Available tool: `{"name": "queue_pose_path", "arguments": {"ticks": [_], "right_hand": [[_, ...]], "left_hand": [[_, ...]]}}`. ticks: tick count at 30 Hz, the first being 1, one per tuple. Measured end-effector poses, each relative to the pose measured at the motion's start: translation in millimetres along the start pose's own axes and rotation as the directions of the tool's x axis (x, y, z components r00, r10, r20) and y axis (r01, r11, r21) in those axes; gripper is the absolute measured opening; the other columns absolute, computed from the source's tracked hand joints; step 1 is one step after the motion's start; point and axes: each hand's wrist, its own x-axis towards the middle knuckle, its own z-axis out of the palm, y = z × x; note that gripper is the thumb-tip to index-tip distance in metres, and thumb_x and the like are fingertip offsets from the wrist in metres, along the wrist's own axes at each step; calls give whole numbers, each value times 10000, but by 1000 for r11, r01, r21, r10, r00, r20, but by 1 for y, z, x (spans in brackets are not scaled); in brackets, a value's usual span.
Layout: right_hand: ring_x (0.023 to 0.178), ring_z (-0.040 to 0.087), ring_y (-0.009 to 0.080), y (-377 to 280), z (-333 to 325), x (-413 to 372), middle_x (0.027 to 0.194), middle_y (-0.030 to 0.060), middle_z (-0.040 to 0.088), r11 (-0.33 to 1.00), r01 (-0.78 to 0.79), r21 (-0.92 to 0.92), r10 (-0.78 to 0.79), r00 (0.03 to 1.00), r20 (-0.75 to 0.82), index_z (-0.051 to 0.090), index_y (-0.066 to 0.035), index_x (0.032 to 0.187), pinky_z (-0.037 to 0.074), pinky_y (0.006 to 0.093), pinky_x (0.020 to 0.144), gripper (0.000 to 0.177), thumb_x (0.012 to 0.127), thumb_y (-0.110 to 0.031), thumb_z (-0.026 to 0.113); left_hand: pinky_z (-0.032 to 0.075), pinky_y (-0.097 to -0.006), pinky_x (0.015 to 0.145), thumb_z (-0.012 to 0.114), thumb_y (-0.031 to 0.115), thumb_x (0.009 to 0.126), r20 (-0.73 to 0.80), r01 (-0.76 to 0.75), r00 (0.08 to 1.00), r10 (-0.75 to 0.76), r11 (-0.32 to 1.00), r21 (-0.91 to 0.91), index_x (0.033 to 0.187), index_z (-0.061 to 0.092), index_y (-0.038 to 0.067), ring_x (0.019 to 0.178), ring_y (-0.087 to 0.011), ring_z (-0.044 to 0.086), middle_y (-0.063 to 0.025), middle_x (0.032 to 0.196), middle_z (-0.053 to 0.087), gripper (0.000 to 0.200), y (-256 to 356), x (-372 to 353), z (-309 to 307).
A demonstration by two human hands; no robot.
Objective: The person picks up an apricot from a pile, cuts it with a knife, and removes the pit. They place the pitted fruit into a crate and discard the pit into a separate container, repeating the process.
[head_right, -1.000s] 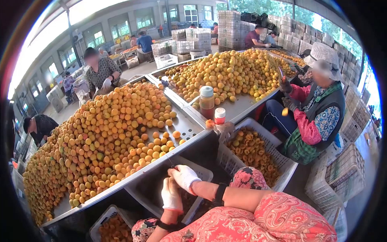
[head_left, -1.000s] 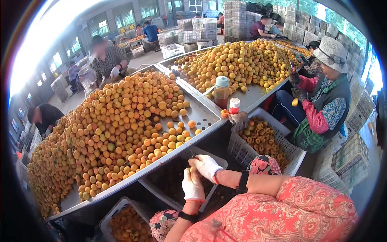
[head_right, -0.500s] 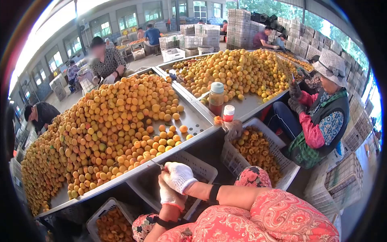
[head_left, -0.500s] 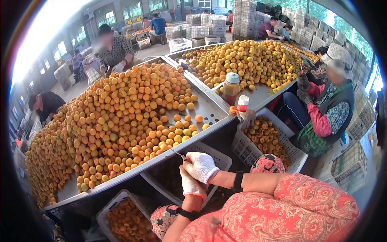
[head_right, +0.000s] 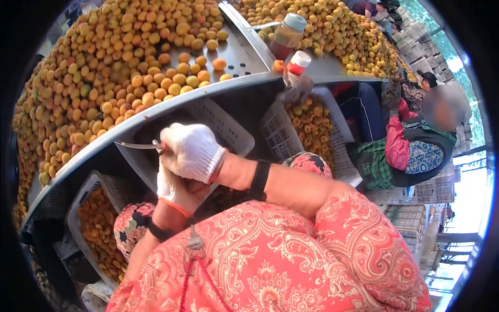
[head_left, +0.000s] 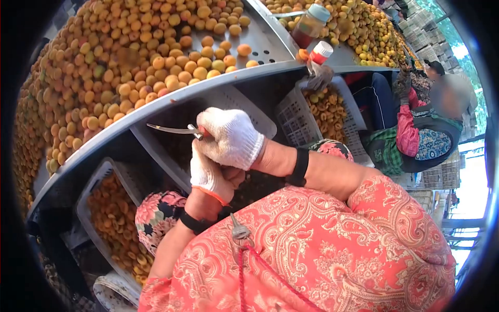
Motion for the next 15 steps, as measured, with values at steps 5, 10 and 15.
{"name": "queue_pose_path", "arguments": {"ticks": [5,10,15], "right_hand": [[691,617,360,9,-7,4,755,117,584,989,141,47,-144,987,67,579,-89,783,500,421,593,191,682,-152,728],[651,635,253,19,-21,4,746,69,575,925,335,180,-358,927,114,598,-86,805,492,372,573,175,705,-121,737],[669,524,29,14,-30,-1,706,-18,580,606,-138,783,391,909,-142,625,6,864,447,228,571,107,935,-74,614]], "left_hand": [[254,-254,411,418,821,822,190,103,977,-100,995,-1,901,561,223,416,-118,388,62,649,495,620,1,3,-10],[212,-247,398,513,744,848,399,91,911,-101,995,46,859,539,191,399,-89,297,69,570,355,555,-14,14,-13],[361,-248,467,465,652,935,416,-91,904,98,995,-36,981,602,133,536,-152,528,-8,737,588,538,9,23,4]]}}
